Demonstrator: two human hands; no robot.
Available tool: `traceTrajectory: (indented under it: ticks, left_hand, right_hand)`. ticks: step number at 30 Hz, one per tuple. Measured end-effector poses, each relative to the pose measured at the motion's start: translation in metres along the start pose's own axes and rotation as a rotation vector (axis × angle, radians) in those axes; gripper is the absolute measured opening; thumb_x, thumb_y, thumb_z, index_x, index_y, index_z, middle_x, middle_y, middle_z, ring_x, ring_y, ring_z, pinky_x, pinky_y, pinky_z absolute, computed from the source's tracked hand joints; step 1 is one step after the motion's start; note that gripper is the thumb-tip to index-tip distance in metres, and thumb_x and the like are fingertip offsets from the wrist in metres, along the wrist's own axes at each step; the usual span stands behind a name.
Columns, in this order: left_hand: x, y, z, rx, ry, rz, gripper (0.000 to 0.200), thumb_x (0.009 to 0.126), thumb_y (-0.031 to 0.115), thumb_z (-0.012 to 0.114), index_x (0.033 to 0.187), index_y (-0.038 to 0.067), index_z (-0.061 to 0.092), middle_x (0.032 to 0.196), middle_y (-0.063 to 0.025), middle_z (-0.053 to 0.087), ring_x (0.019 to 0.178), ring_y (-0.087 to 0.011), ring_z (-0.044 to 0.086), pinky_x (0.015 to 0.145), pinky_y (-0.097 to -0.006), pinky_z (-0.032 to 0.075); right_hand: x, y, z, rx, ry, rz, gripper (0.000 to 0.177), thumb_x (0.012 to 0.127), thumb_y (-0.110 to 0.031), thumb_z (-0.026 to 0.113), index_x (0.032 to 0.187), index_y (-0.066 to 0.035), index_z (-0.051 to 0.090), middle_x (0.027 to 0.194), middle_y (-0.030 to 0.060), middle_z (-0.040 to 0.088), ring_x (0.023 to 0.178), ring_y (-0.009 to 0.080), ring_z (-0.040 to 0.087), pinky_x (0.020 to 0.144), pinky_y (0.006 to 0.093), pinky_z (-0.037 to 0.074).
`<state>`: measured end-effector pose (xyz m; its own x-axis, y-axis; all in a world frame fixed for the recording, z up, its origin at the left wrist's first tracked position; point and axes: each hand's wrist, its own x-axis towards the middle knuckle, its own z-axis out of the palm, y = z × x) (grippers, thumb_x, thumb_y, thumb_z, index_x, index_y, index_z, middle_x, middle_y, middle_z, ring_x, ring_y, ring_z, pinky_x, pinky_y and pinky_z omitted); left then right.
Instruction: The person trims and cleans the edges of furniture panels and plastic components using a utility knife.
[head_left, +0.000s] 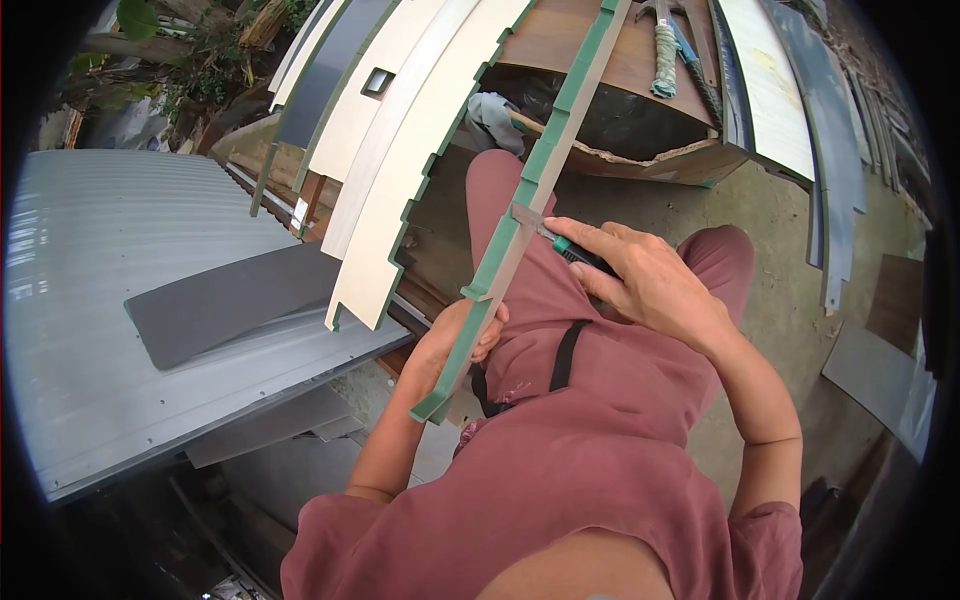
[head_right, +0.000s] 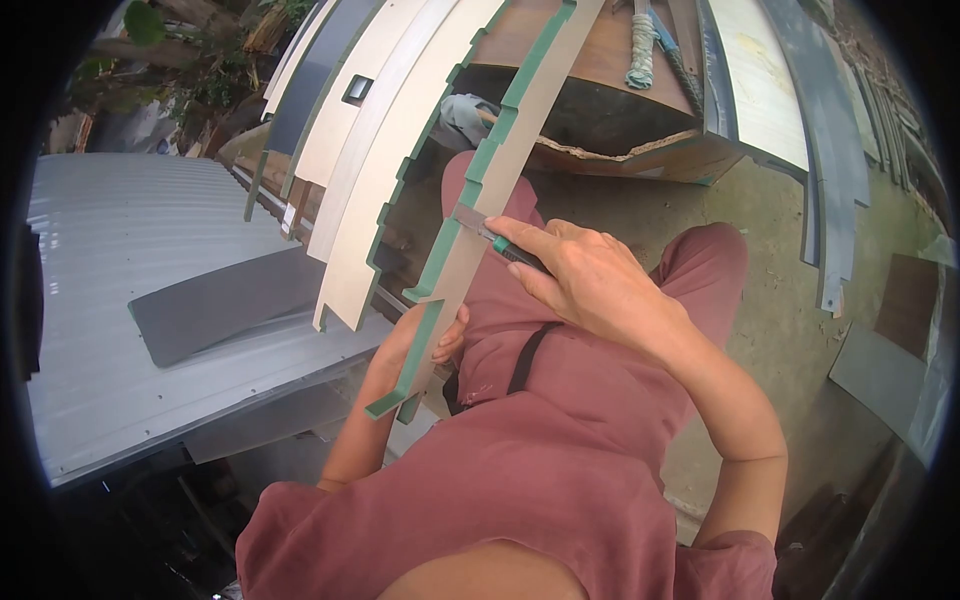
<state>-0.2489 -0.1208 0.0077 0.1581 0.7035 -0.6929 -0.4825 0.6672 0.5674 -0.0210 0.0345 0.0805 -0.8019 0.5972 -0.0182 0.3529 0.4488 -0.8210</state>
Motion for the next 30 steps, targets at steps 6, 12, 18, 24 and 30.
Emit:
traceTrajectory:
  ticks: [6, 12, 18, 24, 30]
  left_hand:
    - [0.000, -0.001, 0.004, 0.005, 0.032, 0.001, 0.028, 0.096, 0.027, 0.046, 0.091, 0.001, 0.054, 0.058, -0.0011, 0.042, 0.043, -0.0089, 0.038, 0.037, -0.0210, 0.030]
    - [0.003, -0.003, -0.002, 0.007, -0.017, -0.001, 0.026, 0.095, 0.026, 0.047, 0.091, 0.001, 0.055, 0.058, -0.0007, 0.042, 0.044, -0.0086, 0.038, 0.037, -0.0206, 0.031]
    - [0.003, -0.005, 0.005, 0.055, 0.047, -0.003, 0.026, 0.093, 0.027, 0.049, 0.092, 0.001, 0.055, 0.058, -0.0006, 0.043, 0.045, -0.0082, 0.039, 0.038, -0.0204, 0.032]
    - [0.004, -0.005, 0.012, 0.038, 0.088, -0.019, 0.023, 0.095, 0.024, 0.045, 0.087, 0.004, 0.054, 0.055, 0.0020, 0.043, 0.042, -0.0061, 0.036, 0.037, -0.0207, 0.028]
    - [0.004, -0.007, 0.011, 0.039, 0.091, -0.004, 0.026, 0.096, 0.028, 0.045, 0.087, 0.004, 0.054, 0.055, 0.0020, 0.042, 0.043, -0.0058, 0.035, 0.038, -0.0205, 0.028]
  right_hand:
    - [0.009, 0.003, -0.015, 0.598, -0.323, 0.236, 0.044, 0.093, -0.020, 0.049, 0.137, -0.014, 0.044, 0.071, -0.0002, 0.050, 0.059, 0.0089, 0.044, 0.052, 0.0246, 0.037]
    - [0.017, 0.009, -0.020, 0.845, -0.408, 0.393, 0.047, 0.093, -0.029, 0.052, 0.137, -0.013, 0.045, 0.071, -0.0022, 0.048, 0.058, 0.0052, 0.039, 0.049, 0.0210, 0.033]
    - [0.016, 0.023, -0.014, 0.634, -0.375, 0.150, 0.044, 0.093, -0.025, 0.051, 0.136, -0.015, 0.046, 0.068, 0.0025, 0.049, 0.055, 0.0109, 0.045, 0.053, 0.0272, 0.040]
    - [0.004, 0.008, -0.010, -0.004, -0.094, -0.010, 0.047, 0.085, -0.016, 0.057, 0.131, -0.017, 0.049, 0.075, 0.0173, 0.057, 0.067, 0.0329, 0.058, 0.064, 0.0429, 0.045]
    - [0.000, 0.004, -0.003, -0.286, 0.003, -0.029, 0.048, 0.083, -0.016, 0.060, 0.130, -0.020, 0.050, 0.076, 0.0147, 0.055, 0.064, 0.0320, 0.058, 0.060, 0.0424, 0.048]
